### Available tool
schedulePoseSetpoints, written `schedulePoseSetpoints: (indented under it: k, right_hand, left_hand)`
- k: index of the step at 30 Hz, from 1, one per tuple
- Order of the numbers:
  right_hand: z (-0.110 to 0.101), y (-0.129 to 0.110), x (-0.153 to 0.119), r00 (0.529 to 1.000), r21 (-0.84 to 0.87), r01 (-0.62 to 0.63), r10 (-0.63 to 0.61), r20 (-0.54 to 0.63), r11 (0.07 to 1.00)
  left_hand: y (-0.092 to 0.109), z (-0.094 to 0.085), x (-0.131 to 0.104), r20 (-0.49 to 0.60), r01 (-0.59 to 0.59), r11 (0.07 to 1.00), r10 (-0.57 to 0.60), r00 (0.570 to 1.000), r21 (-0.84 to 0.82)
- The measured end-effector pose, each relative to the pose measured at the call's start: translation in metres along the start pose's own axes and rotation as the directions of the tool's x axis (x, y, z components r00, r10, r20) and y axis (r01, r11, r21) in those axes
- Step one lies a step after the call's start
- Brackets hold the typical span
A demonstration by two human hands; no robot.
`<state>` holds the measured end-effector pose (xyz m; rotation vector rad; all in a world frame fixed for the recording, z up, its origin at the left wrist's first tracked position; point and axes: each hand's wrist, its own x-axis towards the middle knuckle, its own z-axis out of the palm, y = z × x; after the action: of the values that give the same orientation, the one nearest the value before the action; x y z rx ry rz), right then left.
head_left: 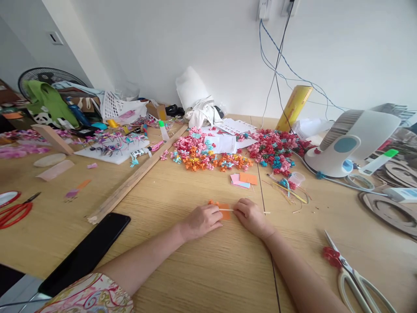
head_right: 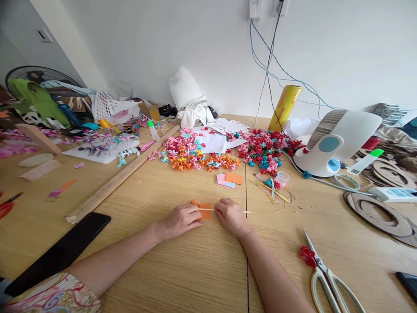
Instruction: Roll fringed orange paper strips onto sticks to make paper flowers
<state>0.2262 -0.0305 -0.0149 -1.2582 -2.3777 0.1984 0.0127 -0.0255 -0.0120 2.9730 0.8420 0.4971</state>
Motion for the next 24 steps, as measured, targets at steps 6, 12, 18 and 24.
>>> schedulePoseSetpoints:
  k: [6, 12, 18, 24]
  right_hand:
    - [0.001, 0.0004, 0.0002, 1.0, -0.01, 0.015, -0.015, 0.004, 1.0]
    - [0.0021, -0.0002, 0.001, 1.0, -0.009, 0.001, -0.001, -0.005, 1.0]
    - [0.0016, -0.0012, 0.0012, 1.0, -0.012, 0.01, -0.01, 0.004, 1.0]
    - [0.0027, 0.0002, 0.0015, 1.0, -0.033, 0.027, -0.027, -0.001, 0.999]
  left_hand:
    - [0.0034, -0.0049, -0.0007, 0.087, 0.071, 0.995, -0.076, 0.993, 0.063]
    - [0.005, -0.0045, 0.0, 0.072, 0.095, 0.994, -0.098, 0.993, 0.045]
    - [0.001, 0.0, 0.0003, 0.026, 0.071, 0.996, -0.073, 0.997, 0.046]
    - [-0.0028, -0.0053, 0.0007, 0.081, 0.073, 0.995, -0.079, 0.994, 0.073]
